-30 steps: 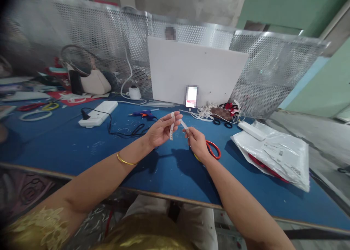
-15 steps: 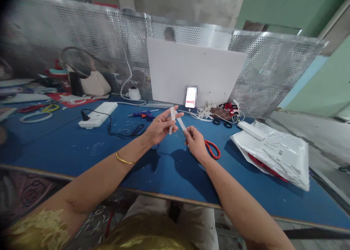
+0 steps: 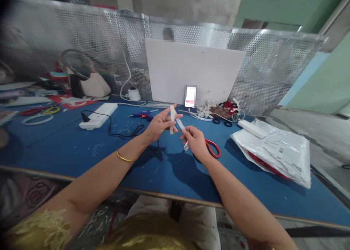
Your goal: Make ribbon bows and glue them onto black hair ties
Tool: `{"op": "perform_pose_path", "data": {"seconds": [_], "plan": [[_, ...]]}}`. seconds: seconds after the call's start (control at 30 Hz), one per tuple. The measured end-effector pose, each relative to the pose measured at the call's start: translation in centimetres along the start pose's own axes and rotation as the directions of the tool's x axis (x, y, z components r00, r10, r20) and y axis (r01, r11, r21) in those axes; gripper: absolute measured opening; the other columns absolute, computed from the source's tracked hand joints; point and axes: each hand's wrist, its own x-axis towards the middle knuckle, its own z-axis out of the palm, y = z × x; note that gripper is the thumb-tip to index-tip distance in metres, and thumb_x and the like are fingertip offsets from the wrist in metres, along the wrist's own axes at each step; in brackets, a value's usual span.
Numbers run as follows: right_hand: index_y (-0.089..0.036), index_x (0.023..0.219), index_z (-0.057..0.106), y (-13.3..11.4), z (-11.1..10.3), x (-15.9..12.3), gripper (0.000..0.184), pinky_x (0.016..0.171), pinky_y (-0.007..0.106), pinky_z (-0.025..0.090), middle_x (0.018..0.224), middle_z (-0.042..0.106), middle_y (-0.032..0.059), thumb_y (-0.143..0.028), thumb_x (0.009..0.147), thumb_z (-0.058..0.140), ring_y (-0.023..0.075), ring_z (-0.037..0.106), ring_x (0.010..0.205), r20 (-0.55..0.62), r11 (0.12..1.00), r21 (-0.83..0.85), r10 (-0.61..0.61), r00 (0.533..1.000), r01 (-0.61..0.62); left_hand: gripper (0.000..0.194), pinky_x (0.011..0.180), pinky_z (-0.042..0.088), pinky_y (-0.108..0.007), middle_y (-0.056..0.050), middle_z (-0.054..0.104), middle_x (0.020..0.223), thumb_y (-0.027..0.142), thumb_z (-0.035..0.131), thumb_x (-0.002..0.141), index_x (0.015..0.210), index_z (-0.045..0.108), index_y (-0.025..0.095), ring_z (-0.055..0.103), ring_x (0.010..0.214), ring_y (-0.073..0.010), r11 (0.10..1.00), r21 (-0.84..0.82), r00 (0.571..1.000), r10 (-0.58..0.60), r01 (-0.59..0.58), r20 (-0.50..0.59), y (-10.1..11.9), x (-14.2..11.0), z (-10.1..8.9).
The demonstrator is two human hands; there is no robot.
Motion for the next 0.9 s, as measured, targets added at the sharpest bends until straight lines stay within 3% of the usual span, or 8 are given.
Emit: {"op": "perform_pose_path", "data": {"seconds": [0.13,0.3,0.43,0.6,0.77,0.9], "plan": [[-0.020,0.100,0.054,-0.8,-0.1,0.0,0.026,0.046,0.023,0.041,0.068,0.067,-0.0012,-0.037,0.081,0.061,0.0107,0.055,0.046,0.008,0.994,0.106,-0.018,1.000,0.017,0.080,0.055,0.054,-0.026,-0.018,0.059,0.126,0.017,0.063,0.076,0.146,0.026,0.022,0.067,0.058,-0.0130,0.989,0.149,0.999,-0.018,0.013,0.036,-1.2,0.3,-0.5],[-0.018,0.087,0.060,-1.8,-1.2,0.0,0.016,0.047,0.025,0.044,0.075,0.071,0.0034,-0.032,0.082,0.059,0.0120,0.058,0.046,0.117,0.978,0.207,-0.056,0.992,0.030,0.073,0.056,0.054,-0.028,-0.011,0.070,0.102,0.016,0.061,0.074,0.143,0.035,0.016,0.065,0.054,-0.0134,0.956,0.291,0.991,-0.072,0.035,0.116,-2.6,0.2,-0.3],[-0.019,0.097,0.063,-2.5,-2.0,0.0,0.021,0.053,0.030,0.050,0.094,0.072,0.0064,-0.025,0.079,0.054,0.0147,0.063,0.052,0.177,0.942,0.336,-0.055,0.983,-0.008,0.068,0.055,0.053,-0.026,-0.002,0.070,0.077,0.017,0.062,0.073,0.138,0.043,0.014,0.063,0.052,-0.0136,0.942,0.335,0.978,-0.093,0.026,0.187,-2.8,-0.1,0.1],[-0.022,0.102,0.060,-2.8,-2.4,0.2,0.031,0.056,0.031,0.054,0.108,0.069,0.0059,-0.022,0.071,0.063,0.0132,0.064,0.054,0.133,0.939,0.343,-0.055,0.990,0.006,0.058,0.054,0.050,-0.023,0.001,0.068,0.068,0.015,0.058,0.078,0.135,0.048,0.020,0.065,0.053,-0.0142,0.915,0.404,0.937,-0.157,0.018,0.314,-2.3,-0.6,0.5],[-0.018,0.084,0.065,-2.4,-2.8,0.7,0.018,0.042,0.023,0.046,0.082,0.072,0.0044,-0.034,0.077,0.064,0.0090,0.055,0.042,-0.108,0.969,0.239,-0.040,0.993,0.065,0.062,0.055,0.051,-0.025,-0.002,0.072,0.085,0.013,0.058,0.076,0.136,0.046,0.025,0.065,0.053,-0.0134,0.913,0.397,0.868,-0.273,0.098,0.415,-1.9,-1.2,1.0],[-0.017,0.080,0.069,-2.2,-3.3,1.0,0.019,0.036,0.020,0.033,0.054,0.057,-0.0025,-0.032,0.083,0.058,0.0062,0.043,0.036,-0.207,0.982,0.153,-0.079,0.975,0.112,0.059,0.051,0.050,-0.022,-0.007,0.072,0.094,0.016,0.059,0.078,0.135,0.047,0.026,0.064,0.051,-0.0119,0.905,0.392,0.791,-0.361,0.168,0.494,-1.3,-1.7,1.6]]}}
